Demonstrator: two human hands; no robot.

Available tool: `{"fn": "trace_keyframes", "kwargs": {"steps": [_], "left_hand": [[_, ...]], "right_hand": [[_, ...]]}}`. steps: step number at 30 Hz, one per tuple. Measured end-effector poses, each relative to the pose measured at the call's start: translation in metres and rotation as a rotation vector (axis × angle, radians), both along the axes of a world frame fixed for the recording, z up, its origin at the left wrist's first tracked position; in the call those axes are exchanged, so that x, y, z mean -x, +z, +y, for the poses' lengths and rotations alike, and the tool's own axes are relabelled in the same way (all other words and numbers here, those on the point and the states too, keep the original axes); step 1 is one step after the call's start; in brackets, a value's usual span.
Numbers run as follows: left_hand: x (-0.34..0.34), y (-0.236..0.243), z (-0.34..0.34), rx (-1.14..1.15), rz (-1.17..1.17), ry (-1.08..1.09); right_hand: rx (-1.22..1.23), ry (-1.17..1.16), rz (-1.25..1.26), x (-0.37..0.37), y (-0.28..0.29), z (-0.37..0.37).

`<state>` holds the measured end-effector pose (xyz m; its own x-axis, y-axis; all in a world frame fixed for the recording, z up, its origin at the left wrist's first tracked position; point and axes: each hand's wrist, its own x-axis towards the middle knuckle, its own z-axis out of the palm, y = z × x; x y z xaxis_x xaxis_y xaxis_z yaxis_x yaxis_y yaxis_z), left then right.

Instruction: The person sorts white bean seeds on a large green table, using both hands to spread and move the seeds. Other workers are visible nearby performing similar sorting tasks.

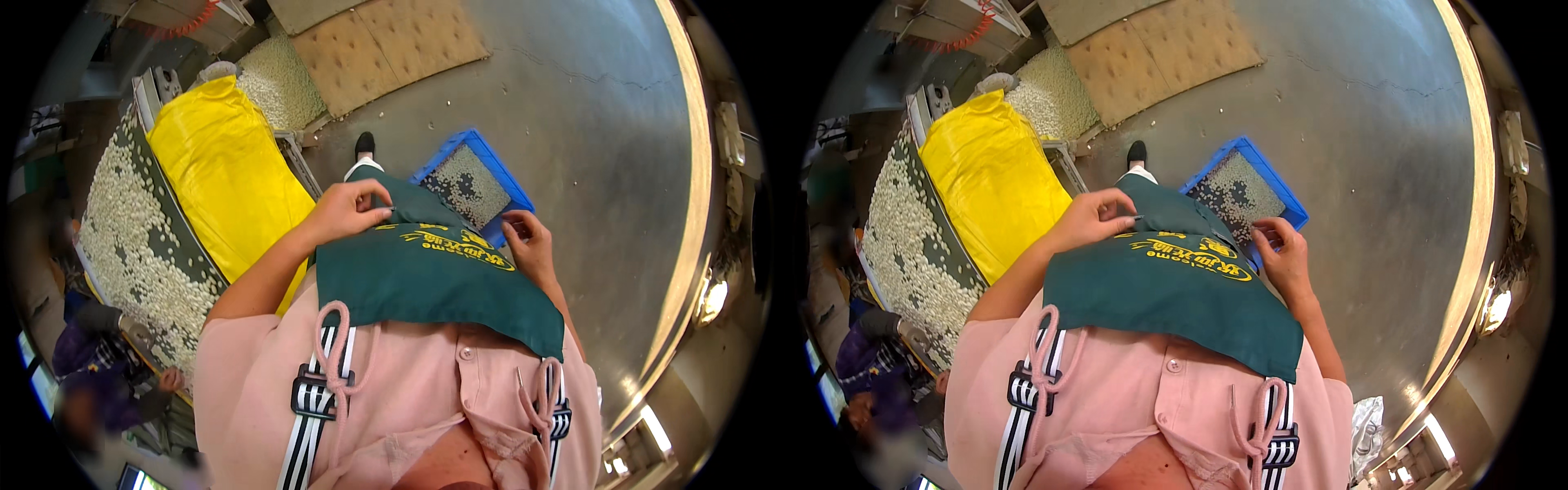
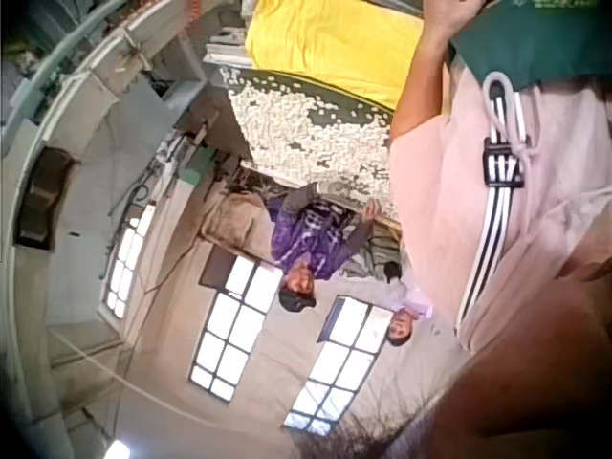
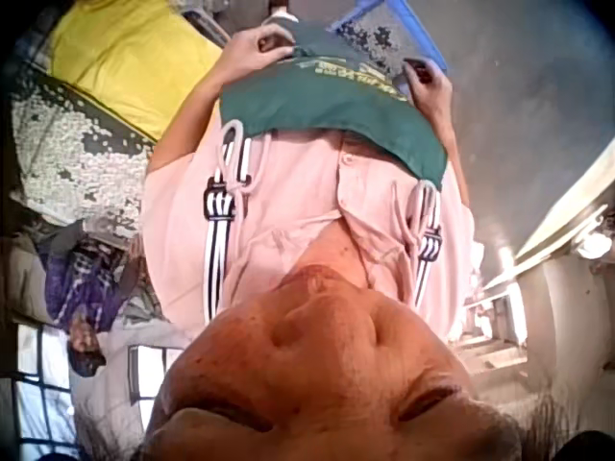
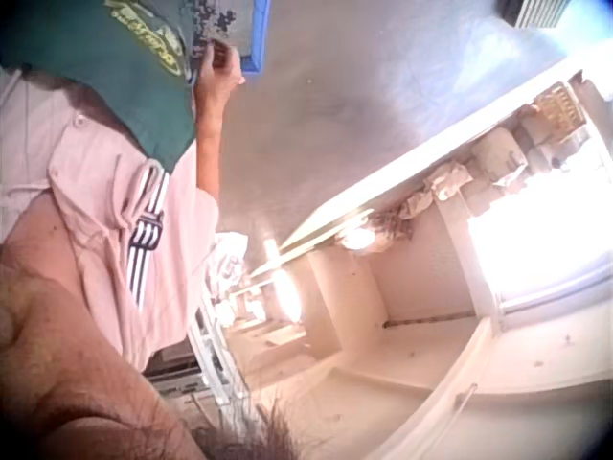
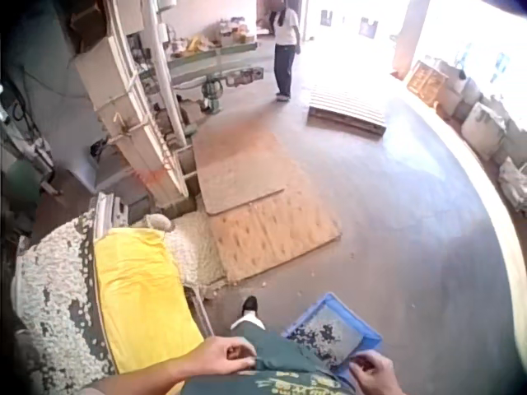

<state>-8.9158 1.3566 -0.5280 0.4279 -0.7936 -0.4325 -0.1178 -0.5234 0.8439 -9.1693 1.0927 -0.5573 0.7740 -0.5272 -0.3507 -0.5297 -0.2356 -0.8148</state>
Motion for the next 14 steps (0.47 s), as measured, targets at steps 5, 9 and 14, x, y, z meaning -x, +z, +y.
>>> {"fn": "trace_keyframes", "kwargs": {"steps": [5,9,14], "left_hand": [[-0.075,0.005,0.005,-0.018,0.229,-0.19],[-0.129,0.011,-0.001,-0.054,0.22,-0.328],[-0.171,0.049,-0.026,-0.144,0.031,-0.438]], "right_hand": [[-0.342,0.444,-0.126,-0.105,0.021,0.011],[-0.156,0.564,-0.141,-0.147,0.037,0.002],[-0.525,0.512,0.058,-0.219,0.057,-0.015]]}}
